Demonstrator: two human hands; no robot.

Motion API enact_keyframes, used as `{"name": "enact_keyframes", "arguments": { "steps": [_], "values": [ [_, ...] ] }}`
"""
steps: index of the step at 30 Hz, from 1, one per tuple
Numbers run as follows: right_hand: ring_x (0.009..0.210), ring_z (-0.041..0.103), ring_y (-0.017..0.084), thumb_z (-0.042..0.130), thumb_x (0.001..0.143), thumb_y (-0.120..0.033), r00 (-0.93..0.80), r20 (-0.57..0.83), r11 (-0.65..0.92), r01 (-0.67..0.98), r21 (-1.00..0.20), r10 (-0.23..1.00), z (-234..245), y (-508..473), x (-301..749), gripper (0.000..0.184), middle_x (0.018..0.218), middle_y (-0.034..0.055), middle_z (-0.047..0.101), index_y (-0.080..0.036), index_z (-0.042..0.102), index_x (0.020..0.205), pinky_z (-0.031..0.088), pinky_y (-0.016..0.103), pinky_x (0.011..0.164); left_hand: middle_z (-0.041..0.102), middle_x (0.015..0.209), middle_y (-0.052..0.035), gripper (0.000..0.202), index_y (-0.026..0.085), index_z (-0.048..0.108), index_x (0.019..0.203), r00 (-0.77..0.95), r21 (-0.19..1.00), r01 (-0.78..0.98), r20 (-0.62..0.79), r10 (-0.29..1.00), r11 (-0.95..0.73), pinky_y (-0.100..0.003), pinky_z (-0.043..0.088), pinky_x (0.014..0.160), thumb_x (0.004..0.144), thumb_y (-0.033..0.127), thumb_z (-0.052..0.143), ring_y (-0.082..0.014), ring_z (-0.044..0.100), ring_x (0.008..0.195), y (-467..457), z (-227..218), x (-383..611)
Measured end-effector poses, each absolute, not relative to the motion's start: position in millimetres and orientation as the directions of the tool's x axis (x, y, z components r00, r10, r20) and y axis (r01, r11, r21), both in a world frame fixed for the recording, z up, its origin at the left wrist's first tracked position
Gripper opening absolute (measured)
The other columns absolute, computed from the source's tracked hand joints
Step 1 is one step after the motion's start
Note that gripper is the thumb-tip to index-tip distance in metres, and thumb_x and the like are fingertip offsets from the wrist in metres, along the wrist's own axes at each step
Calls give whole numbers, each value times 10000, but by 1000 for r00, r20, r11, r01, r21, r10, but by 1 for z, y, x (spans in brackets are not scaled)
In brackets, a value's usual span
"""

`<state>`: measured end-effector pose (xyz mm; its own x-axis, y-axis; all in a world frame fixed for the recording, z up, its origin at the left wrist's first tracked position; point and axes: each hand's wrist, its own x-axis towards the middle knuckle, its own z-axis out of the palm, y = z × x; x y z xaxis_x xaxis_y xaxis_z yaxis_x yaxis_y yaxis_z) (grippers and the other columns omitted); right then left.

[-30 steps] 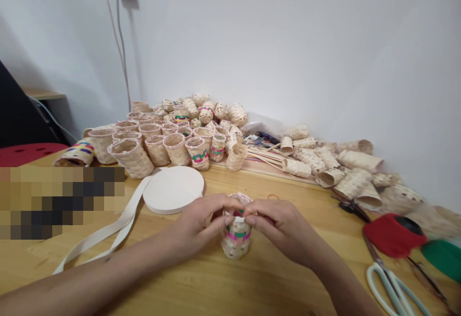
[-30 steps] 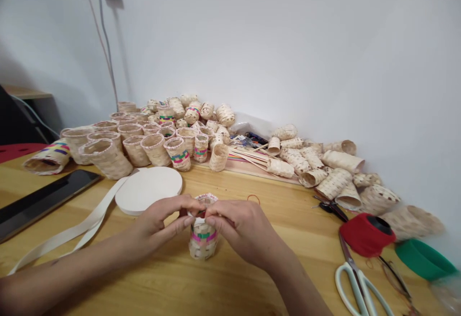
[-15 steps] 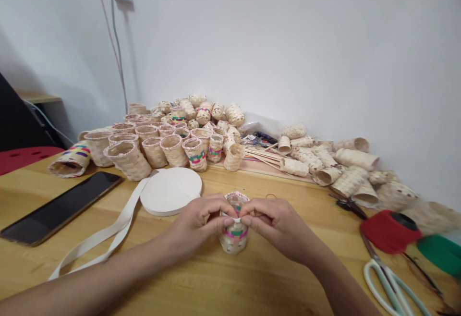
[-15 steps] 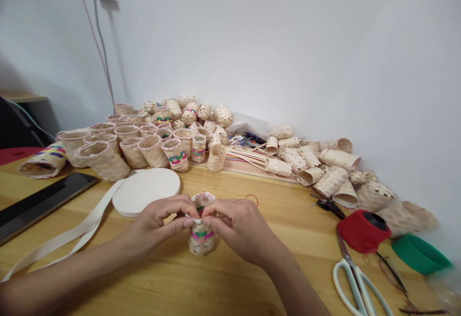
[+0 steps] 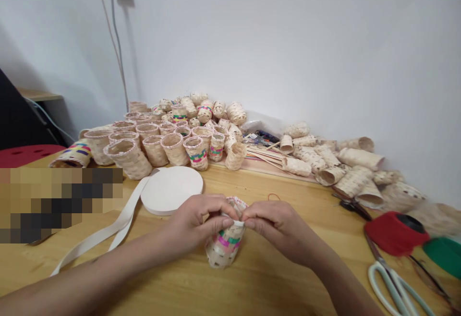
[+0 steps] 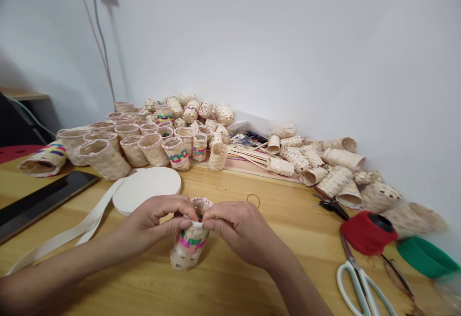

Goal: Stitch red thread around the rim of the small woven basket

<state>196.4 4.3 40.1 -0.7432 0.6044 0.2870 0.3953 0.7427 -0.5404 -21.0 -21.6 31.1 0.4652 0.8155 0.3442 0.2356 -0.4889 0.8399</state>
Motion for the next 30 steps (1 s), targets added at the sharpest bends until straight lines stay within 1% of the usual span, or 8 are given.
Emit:
{"name": "enact_keyframes", "arguments": {
  "steps": [6, 10, 13, 16, 19, 23, 26, 30],
  "values": [
    [672, 566, 83, 569, 895, -246, -700, 324, 728, 406, -553, 637, 43, -3, 192, 98, 757, -34, 664, -207, 659, 896, 372, 178, 643, 630, 787, -9, 161, 156, 638, 815, 515, 828, 281, 296, 805, -485, -216, 412, 684, 874, 213, 500, -132, 567, 735, -25, 34, -22],
    [560, 475, 71, 568, 893, -288, -706, 324, 740, 416, -529, 629, 42, -7, 189, 139, 618, -52, 555, -194, 645, 826, 329, 183, 561, 607, 775, -1, 172, 156, 609, 800, 541, 801, 303, 302, 785, -517, -217, 397, 682, 890, 212, 474, -129, 547, 725, -25, 35, -24],
    [566, 457, 74, 552, 891, -234, -713, 320, 750, 431, -502, 623, 40, -8, 186, 121, 616, -51, 527, -191, 622, 804, 318, 189, 565, 614, 786, 1, 170, 157, 610, 811, 546, 796, 315, 293, 785, -516, -213, 396, 690, 891, 196, 465, -125, 550, 732, -25, 36, -25],
    [579, 462, 79, 531, 879, -173, -719, 349, 777, 424, -466, 601, 37, -9, 183, 138, 625, -43, 537, -185, 601, 761, 317, 199, 581, 620, 771, 9, 140, 166, 624, 831, 500, 794, 360, 280, 820, -490, -206, 388, 658, 876, 245, 517, -118, 539, 698, -26, 33, -23],
    [612, 486, 88, 513, 892, -197, -704, 354, 763, 421, -491, 616, 36, -8, 182, 154, 665, -30, 567, -182, 606, 769, 331, 203, 600, 621, 739, 12, 166, 167, 642, 816, 427, 803, 376, 293, 856, -462, -203, 374, 612, 831, 327, 600, -112, 518, 651, -26, 30, -20],
    [569, 449, 95, 518, 908, -326, -617, 293, 638, 464, -615, 731, 40, -3, 187, 174, 636, -46, 515, -208, 635, 960, 325, 199, 539, 634, 713, -10, 194, 143, 645, 741, 347, 869, 300, 285, 893, -394, -210, 380, 593, 796, 327, 617, -124, 530, 648, -21, 28, -20],
    [565, 454, 104, 423, 951, -318, -537, 304, 585, 494, -644, 787, 45, 2, 194, 285, 636, -52, 488, -238, 557, 1190, 341, 206, 547, 591, 649, 2, 224, 131, 615, 686, 301, 929, 214, 233, 925, -303, -208, 381, 571, 771, 338, 627, -116, 507, 614, -15, 25, -24],
    [632, 533, 115, 391, 957, -256, -538, 320, 596, 482, -642, 780, 43, 4, 196, 271, 716, -33, 594, -240, 549, 1176, 381, 225, 612, 563, 615, 18, 259, 128, 599, 710, 276, 967, 153, 158, 948, -206, -201, 380, 542, 759, 378, 640, -102, 484, 573, -8, 19, -28]
  ]
}}
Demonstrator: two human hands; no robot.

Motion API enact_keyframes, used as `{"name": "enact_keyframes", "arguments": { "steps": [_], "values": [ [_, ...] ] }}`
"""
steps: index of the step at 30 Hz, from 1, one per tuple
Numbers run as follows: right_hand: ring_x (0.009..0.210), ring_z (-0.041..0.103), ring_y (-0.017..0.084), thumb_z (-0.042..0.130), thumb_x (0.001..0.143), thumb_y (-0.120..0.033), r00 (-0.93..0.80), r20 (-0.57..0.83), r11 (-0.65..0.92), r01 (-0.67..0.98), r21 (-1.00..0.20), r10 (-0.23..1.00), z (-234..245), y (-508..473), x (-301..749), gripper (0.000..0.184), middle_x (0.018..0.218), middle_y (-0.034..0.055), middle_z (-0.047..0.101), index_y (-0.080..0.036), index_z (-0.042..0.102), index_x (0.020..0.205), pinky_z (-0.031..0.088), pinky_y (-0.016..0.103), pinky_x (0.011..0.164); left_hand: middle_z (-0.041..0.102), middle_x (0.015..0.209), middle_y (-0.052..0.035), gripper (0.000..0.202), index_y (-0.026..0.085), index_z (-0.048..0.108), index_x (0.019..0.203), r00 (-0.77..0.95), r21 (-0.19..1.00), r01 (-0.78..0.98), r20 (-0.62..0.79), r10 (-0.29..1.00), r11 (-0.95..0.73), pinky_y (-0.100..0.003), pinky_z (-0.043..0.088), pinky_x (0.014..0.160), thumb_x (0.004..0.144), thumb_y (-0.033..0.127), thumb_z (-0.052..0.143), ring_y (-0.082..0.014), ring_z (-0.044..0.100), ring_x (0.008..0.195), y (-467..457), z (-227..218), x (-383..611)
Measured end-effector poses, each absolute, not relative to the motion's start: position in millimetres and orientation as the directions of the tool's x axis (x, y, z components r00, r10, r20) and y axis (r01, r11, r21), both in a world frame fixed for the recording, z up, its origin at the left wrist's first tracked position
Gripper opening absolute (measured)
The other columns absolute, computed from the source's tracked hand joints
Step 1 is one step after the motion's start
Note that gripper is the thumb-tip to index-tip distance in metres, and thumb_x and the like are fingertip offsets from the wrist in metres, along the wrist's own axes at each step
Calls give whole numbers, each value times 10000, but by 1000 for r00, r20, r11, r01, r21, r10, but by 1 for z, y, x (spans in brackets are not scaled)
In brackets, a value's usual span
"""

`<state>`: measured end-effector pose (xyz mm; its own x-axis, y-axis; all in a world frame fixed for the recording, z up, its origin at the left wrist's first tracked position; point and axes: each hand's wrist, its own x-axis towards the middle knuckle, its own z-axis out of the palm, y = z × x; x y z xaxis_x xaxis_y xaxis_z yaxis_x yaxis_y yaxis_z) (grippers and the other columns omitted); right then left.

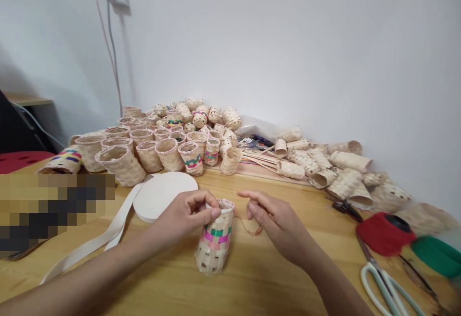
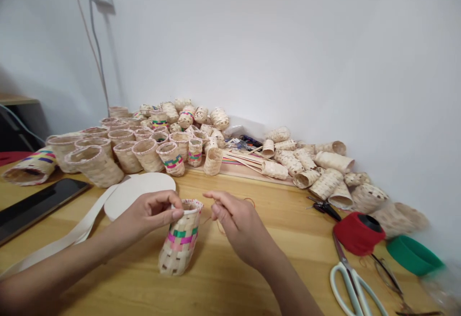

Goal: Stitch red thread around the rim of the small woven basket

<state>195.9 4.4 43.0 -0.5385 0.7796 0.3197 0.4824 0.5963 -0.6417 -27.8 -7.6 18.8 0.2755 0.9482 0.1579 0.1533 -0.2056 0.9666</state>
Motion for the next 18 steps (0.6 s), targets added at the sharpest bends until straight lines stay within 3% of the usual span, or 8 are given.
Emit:
{"name": "enact_keyframes", "arguments": {
  "steps": [6, 13, 18],
  "values": [
    [582, 562, 105, 469, 922, -242, -500, 282, 511, 408, -757, 819, 35, 4, 188, 78, 771, -24, 701, -206, 531, 955, 405, 221, 584, 690, 889, -68, 278, 134, 699, 934, 310, 956, 212, 130, 942, -201, -253, 458, 681, 807, 358, 596, -164, 599, 770, -5, 15, -29],
    [799, 596, 146, 545, 893, -221, -511, 450, 675, 458, -579, 732, 35, 7, 188, 126, 828, 6, 675, -207, 651, 827, 416, 257, 720, 599, 725, -32, 252, 144, 723, 854, 271, 858, 323, 320, 908, -399, -227, 404, 603, 843, 330, 553, -139, 535, 674, -10, 23, -29],
    [817, 591, 157, 556, 893, -202, -533, 444, 688, 473, -550, 720, 31, 8, 188, 131, 834, 13, 676, -216, 681, 858, 417, 275, 732, 547, 679, -17, 235, 141, 708, 804, 279, 827, 338, 368, 887, -450, -222, 359, 573, 853, 293, 537, -127, 495, 630, -10, 21, -28]
  ]
}}
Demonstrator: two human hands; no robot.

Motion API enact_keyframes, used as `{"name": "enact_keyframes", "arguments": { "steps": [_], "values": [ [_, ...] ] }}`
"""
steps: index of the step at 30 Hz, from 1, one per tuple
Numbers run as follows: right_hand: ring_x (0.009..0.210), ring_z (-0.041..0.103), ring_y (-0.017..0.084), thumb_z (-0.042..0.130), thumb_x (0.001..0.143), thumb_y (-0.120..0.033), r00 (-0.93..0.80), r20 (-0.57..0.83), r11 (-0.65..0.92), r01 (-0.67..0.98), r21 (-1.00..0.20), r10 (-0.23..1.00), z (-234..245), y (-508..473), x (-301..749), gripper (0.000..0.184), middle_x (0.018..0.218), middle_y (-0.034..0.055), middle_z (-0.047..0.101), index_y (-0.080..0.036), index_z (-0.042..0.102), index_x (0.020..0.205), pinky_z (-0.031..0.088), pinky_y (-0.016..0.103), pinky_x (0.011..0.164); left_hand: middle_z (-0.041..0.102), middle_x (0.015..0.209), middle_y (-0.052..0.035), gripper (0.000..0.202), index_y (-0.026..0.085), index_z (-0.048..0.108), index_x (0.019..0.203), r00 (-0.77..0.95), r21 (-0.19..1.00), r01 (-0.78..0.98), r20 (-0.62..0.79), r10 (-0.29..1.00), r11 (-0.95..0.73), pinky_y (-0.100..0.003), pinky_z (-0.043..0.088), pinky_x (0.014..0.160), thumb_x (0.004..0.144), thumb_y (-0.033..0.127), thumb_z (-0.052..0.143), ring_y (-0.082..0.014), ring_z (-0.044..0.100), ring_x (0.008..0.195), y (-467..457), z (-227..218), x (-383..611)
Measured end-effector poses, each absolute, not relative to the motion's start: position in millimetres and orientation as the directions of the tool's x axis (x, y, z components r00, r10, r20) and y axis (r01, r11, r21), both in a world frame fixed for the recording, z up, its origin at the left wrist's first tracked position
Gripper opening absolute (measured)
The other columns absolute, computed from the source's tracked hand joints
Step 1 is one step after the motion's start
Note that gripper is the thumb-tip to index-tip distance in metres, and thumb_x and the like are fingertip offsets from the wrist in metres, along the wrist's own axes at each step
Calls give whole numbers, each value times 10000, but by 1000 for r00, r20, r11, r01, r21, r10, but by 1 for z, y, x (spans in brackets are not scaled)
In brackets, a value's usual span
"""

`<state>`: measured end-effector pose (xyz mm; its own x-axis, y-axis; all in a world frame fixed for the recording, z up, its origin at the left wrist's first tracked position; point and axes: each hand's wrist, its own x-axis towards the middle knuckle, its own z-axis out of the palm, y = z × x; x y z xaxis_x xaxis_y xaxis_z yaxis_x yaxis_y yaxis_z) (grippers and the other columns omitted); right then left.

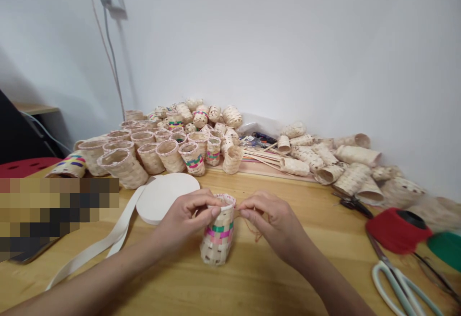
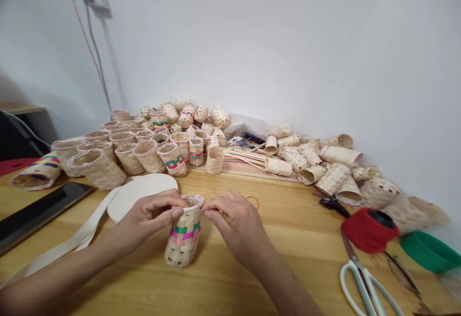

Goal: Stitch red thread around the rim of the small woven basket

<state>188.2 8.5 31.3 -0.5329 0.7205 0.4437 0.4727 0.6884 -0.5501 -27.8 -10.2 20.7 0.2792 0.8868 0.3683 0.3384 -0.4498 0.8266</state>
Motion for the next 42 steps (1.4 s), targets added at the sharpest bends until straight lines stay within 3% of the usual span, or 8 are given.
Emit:
{"name": "enact_keyframes", "arguments": {
  "steps": [24, 28, 36, 42],
  "values": [
    [777, 593, 152, 535, 894, -206, -554, 463, 720, 483, -498, 692, 31, 7, 189, 175, 793, 24, 684, -212, 708, 917, 426, 276, 701, 563, 677, -25, 207, 141, 701, 787, 281, 778, 354, 441, 852, -520, -220, 381, 568, 852, 251, 537, -127, 506, 632, -12, 20, -27],
    [760, 584, 152, 543, 884, -189, -544, 461, 711, 492, -502, 701, 32, 5, 189, 170, 753, 13, 667, -220, 708, 912, 415, 273, 690, 587, 678, -25, 164, 149, 702, 802, 311, 652, 400, 565, 764, -645, -207, 396, 566, 849, 173, 547, -118, 526, 627, -16, 23, -26],
    [721, 555, 147, 544, 864, -151, -478, 437, 646, 511, -567, 762, 29, -1, 181, 159, 725, 1, 619, -215, 688, 842, 386, 265, 661, 620, 732, -49, 199, 180, 679, 943, 392, 235, 564, 768, 506, -792, -215, 414, 569, 829, 83, 548, -121, 547, 640, -20, 18, -25],
    [641, 545, 126, 514, 868, -173, -449, 369, 566, 469, -678, 814, 24, -2, 176, 161, 717, 0, 593, -197, 669, 827, 399, 236, 593, 626, 723, -54, 186, 166, 665, 938, 380, 227, 558, 785, 489, -798, -221, 416, 566, 827, 70, 551, -121, 544, 632, -18, 16, -25]
  ]
}}
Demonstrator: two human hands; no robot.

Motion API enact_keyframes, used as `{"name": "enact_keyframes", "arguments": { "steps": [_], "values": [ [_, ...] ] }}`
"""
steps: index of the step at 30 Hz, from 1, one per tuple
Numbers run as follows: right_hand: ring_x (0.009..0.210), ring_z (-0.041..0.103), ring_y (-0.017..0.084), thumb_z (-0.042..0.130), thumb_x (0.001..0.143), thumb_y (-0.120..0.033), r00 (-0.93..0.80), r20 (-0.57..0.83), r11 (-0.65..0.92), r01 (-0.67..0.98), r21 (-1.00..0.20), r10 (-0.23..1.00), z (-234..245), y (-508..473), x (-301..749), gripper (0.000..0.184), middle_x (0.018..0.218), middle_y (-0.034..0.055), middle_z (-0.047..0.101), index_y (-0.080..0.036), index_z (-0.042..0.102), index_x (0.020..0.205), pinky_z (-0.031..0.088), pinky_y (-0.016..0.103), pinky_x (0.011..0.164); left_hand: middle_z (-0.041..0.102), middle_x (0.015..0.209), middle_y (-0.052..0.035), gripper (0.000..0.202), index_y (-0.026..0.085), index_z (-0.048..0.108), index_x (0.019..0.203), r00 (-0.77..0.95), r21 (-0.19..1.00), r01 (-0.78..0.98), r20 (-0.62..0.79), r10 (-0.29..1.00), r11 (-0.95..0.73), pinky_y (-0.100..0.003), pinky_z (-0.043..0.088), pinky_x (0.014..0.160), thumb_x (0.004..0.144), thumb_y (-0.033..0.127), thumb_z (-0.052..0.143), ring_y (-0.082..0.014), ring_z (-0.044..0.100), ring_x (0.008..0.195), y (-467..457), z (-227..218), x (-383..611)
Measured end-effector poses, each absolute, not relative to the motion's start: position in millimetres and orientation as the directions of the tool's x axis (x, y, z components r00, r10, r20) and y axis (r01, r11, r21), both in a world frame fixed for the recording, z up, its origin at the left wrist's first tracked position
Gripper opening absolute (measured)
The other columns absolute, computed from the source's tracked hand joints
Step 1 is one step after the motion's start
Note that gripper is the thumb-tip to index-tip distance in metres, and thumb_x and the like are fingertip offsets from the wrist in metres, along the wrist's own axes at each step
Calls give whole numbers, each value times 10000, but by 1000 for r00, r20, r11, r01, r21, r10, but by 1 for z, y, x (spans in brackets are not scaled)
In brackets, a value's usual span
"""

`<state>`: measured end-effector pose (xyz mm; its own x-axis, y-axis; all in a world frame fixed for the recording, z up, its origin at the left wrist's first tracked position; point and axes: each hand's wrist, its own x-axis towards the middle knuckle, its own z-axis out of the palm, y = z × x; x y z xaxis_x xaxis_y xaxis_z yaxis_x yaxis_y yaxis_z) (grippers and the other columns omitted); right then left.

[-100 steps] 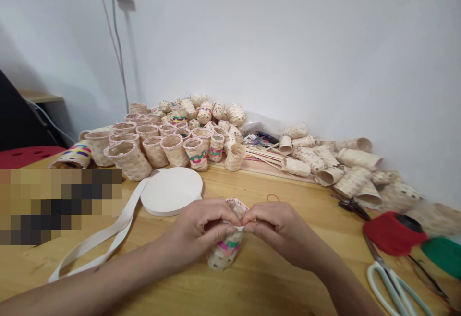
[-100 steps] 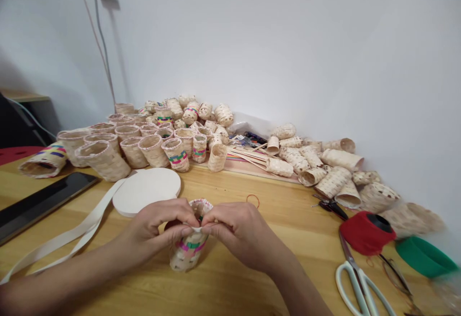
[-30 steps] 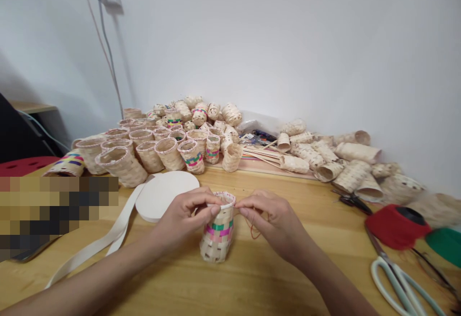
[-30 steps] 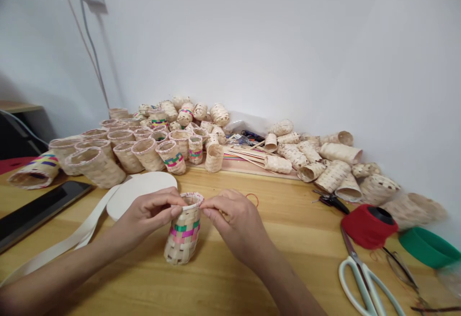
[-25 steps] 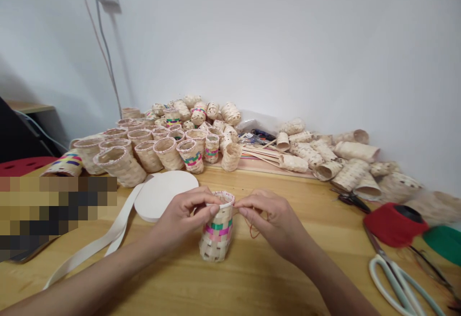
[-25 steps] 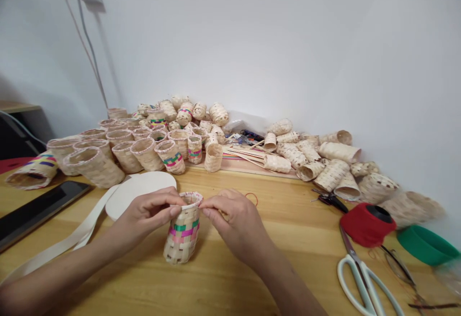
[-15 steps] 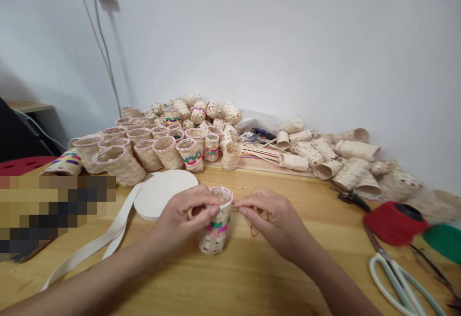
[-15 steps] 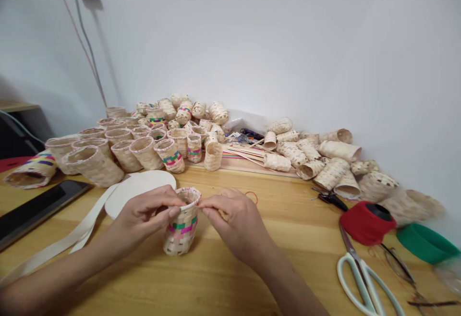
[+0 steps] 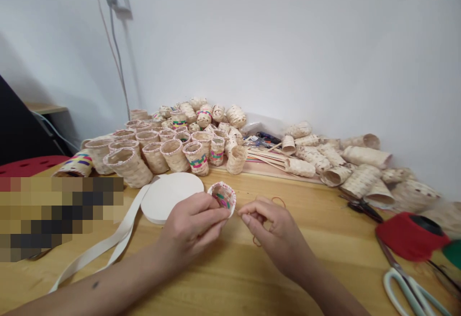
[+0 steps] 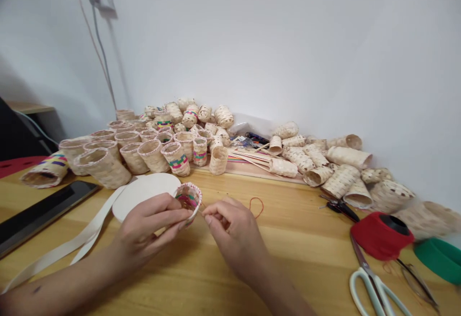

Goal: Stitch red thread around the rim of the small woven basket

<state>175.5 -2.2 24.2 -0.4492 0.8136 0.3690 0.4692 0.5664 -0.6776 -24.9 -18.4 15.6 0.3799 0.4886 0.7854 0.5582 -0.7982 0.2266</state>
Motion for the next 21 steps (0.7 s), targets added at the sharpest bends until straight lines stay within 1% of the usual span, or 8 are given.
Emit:
{"name": "enact_keyframes", "arguments": {
  "steps": [7, 9, 12, 14, 17, 19, 21],
  "values": [
    [556, 502, 115, 504, 860, -232, -417, 295, 471, 425, -773, 860, 17, -2, 171, 169, 624, -17, 535, -178, 634, 766, 383, 224, 543, 614, 707, -47, 167, 154, 672, 912, 363, 255, 522, 797, 483, -814, -208, 398, 542, 829, 71, 554, -115, 535, 619, -17, 10, -22],
    [564, 494, 116, 508, 853, -244, -415, 288, 463, 422, -780, 863, 15, -2, 170, 170, 624, -16, 535, -175, 628, 755, 372, 224, 543, 609, 699, -43, 161, 151, 674, 899, 369, 241, 512, 805, 464, -825, -205, 385, 533, 835, 75, 548, -110, 527, 611, -17, 7, -20],
    [609, 503, 125, 519, 841, -259, -403, 262, 428, 407, -807, 877, 13, 0, 170, 168, 662, -4, 564, -171, 633, 756, 371, 228, 567, 603, 682, -37, 157, 145, 675, 898, 397, 184, 528, 809, 433, -829, -207, 368, 531, 846, 83, 541, -107, 510, 602, -16, 6, -20],
    [632, 509, 131, 521, 834, -275, -414, 209, 376, 377, -846, 886, 14, 3, 171, 172, 689, 4, 583, -169, 644, 778, 375, 231, 577, 603, 684, -36, 160, 148, 674, 904, 427, 134, 562, 798, 425, -816, -214, 360, 539, 855, 90, 532, -111, 500, 607, -16, 7, -21],
    [642, 507, 131, 522, 826, -293, -477, 112, 295, 330, -897, 872, 18, 8, 174, 175, 719, 6, 586, -171, 646, 839, 380, 233, 577, 604, 696, -35, 170, 153, 668, 909, 470, 69, 600, 776, 421, -797, -229, 349, 557, 869, 94, 513, -120, 485, 620, -15, 11, -24],
    [627, 496, 120, 531, 816, -279, -480, 69, 237, 299, -925, 875, 19, 9, 176, 161, 727, -8, 566, -180, 620, 906, 379, 226, 564, 600, 698, -33, 164, 152, 663, 910, 474, 58, 609, 773, 422, -791, -230, 346, 564, 876, 99, 511, -120, 481, 625, -14, 12, -25],
    [595, 474, 104, 542, 807, -258, -446, 63, 188, 243, -951, 893, 17, 8, 175, 164, 726, -29, 543, -198, 565, 958, 369, 212, 535, 597, 704, -35, 154, 148, 659, 914, 462, 78, 612, 773, 435, -787, -226, 346, 566, 881, 105, 515, -119, 485, 632, -14, 11, -25]
  ]
}}
